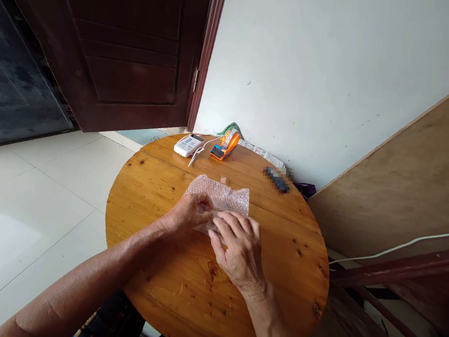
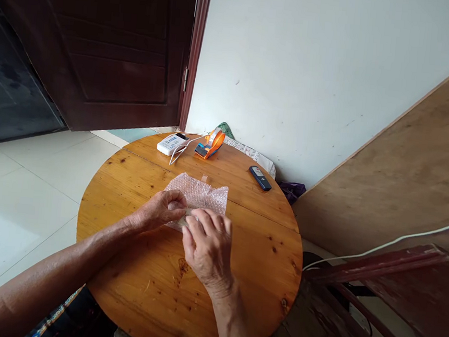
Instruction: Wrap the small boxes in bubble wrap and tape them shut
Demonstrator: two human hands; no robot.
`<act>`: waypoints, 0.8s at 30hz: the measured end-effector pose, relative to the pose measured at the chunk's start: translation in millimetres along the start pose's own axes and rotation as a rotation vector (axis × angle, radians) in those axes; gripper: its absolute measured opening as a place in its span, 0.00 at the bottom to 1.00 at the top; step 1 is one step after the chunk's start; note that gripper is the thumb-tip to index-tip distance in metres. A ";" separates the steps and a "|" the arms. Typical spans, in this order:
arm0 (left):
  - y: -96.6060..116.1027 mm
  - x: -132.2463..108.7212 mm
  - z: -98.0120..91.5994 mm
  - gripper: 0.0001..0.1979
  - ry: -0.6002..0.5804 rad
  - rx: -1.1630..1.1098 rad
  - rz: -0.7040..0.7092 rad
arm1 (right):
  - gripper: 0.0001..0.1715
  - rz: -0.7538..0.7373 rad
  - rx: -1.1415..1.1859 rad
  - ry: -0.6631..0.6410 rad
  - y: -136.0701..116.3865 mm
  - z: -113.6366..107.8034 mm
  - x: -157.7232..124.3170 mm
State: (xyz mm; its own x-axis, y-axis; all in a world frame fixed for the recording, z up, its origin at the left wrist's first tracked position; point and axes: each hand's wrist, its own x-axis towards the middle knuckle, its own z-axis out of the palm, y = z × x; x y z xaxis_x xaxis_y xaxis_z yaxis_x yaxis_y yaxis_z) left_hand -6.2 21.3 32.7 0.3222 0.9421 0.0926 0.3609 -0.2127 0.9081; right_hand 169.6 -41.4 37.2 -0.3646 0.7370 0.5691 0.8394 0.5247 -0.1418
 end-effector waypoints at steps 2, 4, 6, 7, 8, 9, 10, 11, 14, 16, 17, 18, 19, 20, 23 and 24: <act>-2.3 -0.2 -1.8 0.04 0.012 0.037 -0.001 | 0.09 -0.061 -0.020 -0.084 -4.9 3.0 1.3; -5.1 -1.3 -8.1 0.09 0.000 0.091 -0.006 | 0.09 -0.063 -0.030 -0.108 -5.8 6.1 1.7; -7.5 -3.3 -18.6 0.14 -0.028 0.154 0.003 | 0.11 -0.051 -0.041 -0.119 -5.5 7.7 1.6; -8.4 -4.6 -24.6 0.16 -0.042 0.192 0.011 | 0.13 -0.047 -0.051 -0.126 -5.7 7.9 1.6; -9.0 -6.0 -30.4 0.16 -0.045 0.237 0.014 | 0.15 -0.045 -0.064 -0.136 -6.3 8.0 1.6; -9.4 -7.4 -35.5 0.16 -0.040 0.288 0.009 | 0.17 -0.045 -0.081 -0.150 -7.2 8.1 1.7; -9.8 -8.9 -39.5 0.15 -0.027 0.343 -0.006 | 0.18 -0.044 -0.102 -0.164 -8.5 8.4 2.0; -10.4 -10.4 -42.3 0.15 -0.011 0.396 -0.025 | 0.19 -0.042 -0.127 -0.177 -10.0 9.0 2.3; -13.7 -15.0 -45.5 0.14 0.054 0.528 -0.067 | 0.19 -0.025 -0.195 -0.197 -14.5 12.1 3.8; -16.5 -18.7 -47.0 0.15 0.110 0.585 -0.097 | 0.18 -0.018 -0.229 -0.187 -16.7 14.8 4.9; -17.6 -20.6 -48.4 0.16 0.131 0.602 -0.131 | 0.18 -0.017 -0.245 -0.179 -17.6 16.0 5.4; -18.3 -22.4 -50.1 0.18 0.137 0.606 -0.177 | 0.18 -0.018 -0.262 -0.171 -18.2 17.1 5.9; -18.5 -24.0 -51.9 0.21 0.130 0.599 -0.230 | 0.18 -0.020 -0.278 -0.163 -18.6 18.1 6.4; -18.4 -25.0 -53.4 0.23 0.113 0.583 -0.280 | 0.18 -0.022 -0.293 -0.157 -18.8 18.9 6.8; -18.3 -24.3 -53.4 0.25 0.074 0.463 -0.368 | 0.16 -0.024 -0.317 -0.151 -18.8 20.2 8.0; -18.7 -22.9 -51.6 0.23 0.078 0.385 -0.391 | 0.15 -0.025 -0.320 -0.150 -18.9 20.3 8.5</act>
State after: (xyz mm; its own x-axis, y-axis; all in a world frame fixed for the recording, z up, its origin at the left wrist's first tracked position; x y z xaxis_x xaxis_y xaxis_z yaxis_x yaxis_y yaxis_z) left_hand -65.5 17.1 34.7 0.0394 0.9833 -0.1776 0.7390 0.0909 0.6675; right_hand 142.5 -36.4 28.3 -0.4217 0.7925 0.4405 0.9046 0.4007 0.1452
